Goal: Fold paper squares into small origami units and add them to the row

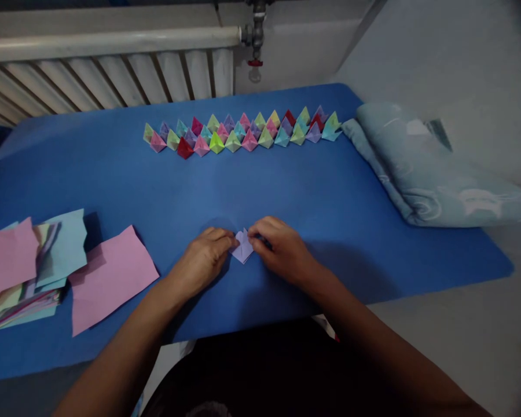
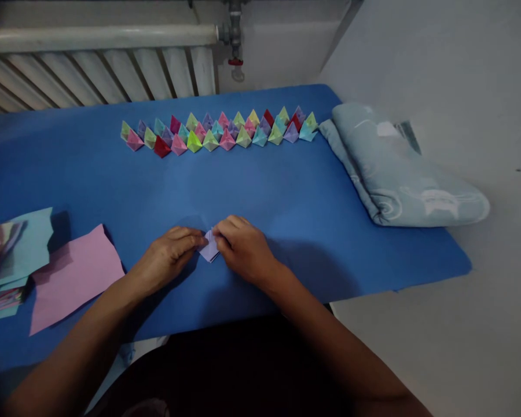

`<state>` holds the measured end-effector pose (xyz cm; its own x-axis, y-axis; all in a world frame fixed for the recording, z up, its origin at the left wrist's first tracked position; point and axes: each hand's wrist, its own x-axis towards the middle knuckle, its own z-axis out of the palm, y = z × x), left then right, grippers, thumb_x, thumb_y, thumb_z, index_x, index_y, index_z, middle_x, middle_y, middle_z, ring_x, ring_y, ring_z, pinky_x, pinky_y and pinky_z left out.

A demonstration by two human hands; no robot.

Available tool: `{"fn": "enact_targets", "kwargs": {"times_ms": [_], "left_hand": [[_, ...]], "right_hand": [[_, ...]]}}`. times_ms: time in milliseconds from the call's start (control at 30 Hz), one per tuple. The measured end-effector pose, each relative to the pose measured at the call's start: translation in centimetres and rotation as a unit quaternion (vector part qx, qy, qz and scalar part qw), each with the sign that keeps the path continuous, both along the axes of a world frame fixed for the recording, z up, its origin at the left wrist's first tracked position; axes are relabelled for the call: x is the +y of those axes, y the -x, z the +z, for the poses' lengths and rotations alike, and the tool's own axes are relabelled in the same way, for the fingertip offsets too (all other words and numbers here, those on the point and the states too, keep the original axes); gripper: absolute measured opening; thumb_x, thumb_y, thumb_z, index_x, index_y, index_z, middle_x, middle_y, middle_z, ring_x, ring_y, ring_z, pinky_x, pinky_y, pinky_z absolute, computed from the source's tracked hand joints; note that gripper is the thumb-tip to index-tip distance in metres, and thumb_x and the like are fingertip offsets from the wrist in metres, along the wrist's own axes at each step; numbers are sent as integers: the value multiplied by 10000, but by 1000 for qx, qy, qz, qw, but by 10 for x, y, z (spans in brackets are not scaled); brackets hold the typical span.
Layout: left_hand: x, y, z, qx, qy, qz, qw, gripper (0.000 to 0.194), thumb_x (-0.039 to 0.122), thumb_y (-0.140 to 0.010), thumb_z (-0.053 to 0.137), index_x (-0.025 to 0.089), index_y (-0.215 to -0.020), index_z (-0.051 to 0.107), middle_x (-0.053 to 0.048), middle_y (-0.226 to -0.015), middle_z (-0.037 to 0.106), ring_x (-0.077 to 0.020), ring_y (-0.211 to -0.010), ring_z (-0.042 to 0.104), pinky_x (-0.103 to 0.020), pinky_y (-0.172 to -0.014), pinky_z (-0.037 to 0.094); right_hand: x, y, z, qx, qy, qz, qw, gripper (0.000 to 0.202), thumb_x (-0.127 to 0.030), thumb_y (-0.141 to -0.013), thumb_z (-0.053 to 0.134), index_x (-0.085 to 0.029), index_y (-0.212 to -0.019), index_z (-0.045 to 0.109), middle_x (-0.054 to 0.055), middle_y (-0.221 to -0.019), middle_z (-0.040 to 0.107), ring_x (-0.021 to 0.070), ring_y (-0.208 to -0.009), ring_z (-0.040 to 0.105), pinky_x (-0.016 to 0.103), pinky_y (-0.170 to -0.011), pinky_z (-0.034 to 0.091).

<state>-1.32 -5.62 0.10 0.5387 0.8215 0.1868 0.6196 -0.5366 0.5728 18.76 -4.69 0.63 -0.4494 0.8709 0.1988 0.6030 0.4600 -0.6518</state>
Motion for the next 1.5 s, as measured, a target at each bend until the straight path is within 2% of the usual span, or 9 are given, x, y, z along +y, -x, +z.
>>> {"fn": "enact_targets", "kwargs": {"times_ms": [100, 167, 333, 500, 633, 800, 1033, 1300, 1500], "left_hand": [[-2, 2, 2, 5, -14, -16, 1000, 280, 111, -886, 448, 203, -1020, 676, -62, -1013, 678, -194, -939, 611, -382, -857, 506], [-3, 2, 2, 9, -22, -24, 999, 263, 129, -875, 472, 194, -1047, 661, -68, -1046, 675, -201, -964, 611, -396, -885, 500], [-6, 3, 4, 23, -10, -21, 999, 263, 186, -849, 539, 184, -1101, 616, -80, -1082, 671, -227, -1008, 600, -421, -909, 485], [-7, 2, 2, 12, 0, -10, 1000, 187, 223, -872, 541, 196, -1038, 624, -70, -1057, 677, -220, -1013, 598, -416, -920, 479], [-6, 2, -2, 1, -20, -2, 1000, 168, 205, -896, 513, 194, -1017, 629, -72, -1040, 681, -207, -990, 609, -400, -899, 490], [-6, 1, -6, 4, -59, 1, 998, 149, 200, -904, 523, 173, -1002, 632, -84, -1030, 678, -203, -967, 615, -381, -879, 496], [0, -3, -8, 44, -58, -23, 997, 331, 179, -915, 478, 167, -1229, 582, -102, -1061, 650, -223, -948, 586, -404, -854, 485], [3, -6, -7, 56, -54, -20, 997, 280, 159, -891, 496, 144, -1126, 647, -104, -1008, 628, -225, -914, 576, -391, -826, 485], [5, -7, -3, 65, -55, -28, 996, 263, 166, -905, 495, 123, -1116, 646, -110, -999, 643, -222, -916, 596, -388, -835, 504]], "right_hand": [[-8, -7, -3, -10, -25, 76, 997, 225, -87, -822, 493, -207, -946, 637, 49, -942, 685, 192, -870, 570, 356, -821, 431], [-12, -10, -6, -21, -30, 84, 996, 265, -82, -797, 511, -209, -992, 638, 58, -1008, 691, 206, -910, 568, 375, -841, 427], [-15, -12, -11, -26, -36, 82, 996, 209, -142, -825, 553, -198, -1010, 635, 72, -1058, 688, 217, -938, 571, 391, -862, 420], [-15, -11, -12, -47, -49, 75, 995, 200, -151, -869, 522, -201, -1026, 635, 74, -1037, 689, 215, -939, 569, 393, -858, 416], [-16, -10, -13, -64, -60, 63, 994, 225, -166, -916, 467, -191, -1060, 637, 98, -1072, 682, 225, -937, 562, 400, -845, 421], [-15, -9, -14, -63, -58, 56, 995, 214, -163, -934, 456, -191, -1015, 652, 86, -1033, 690, 210, -915, 572, 376, -841, 415], [-13, -10, -17, -64, -73, 73, 993, 183, -134, -923, 477, -186, -979, 644, 70, -1035, 702, 201, -894, 576, 357, -812, 398], [-14, -10, -16, -57, -51, 57, 995, 172, -149, -920, 495, -200, -1005, 636, 55, -1021, 704, 195, -881, 558, 351, -813, 389], [-15, -6, -16, -71, -71, 13, 995, 204, -241, -965, 459, -173, -957, 651, 72, -932, 696, 183, -790, 543, 339, -759, 385]]}}
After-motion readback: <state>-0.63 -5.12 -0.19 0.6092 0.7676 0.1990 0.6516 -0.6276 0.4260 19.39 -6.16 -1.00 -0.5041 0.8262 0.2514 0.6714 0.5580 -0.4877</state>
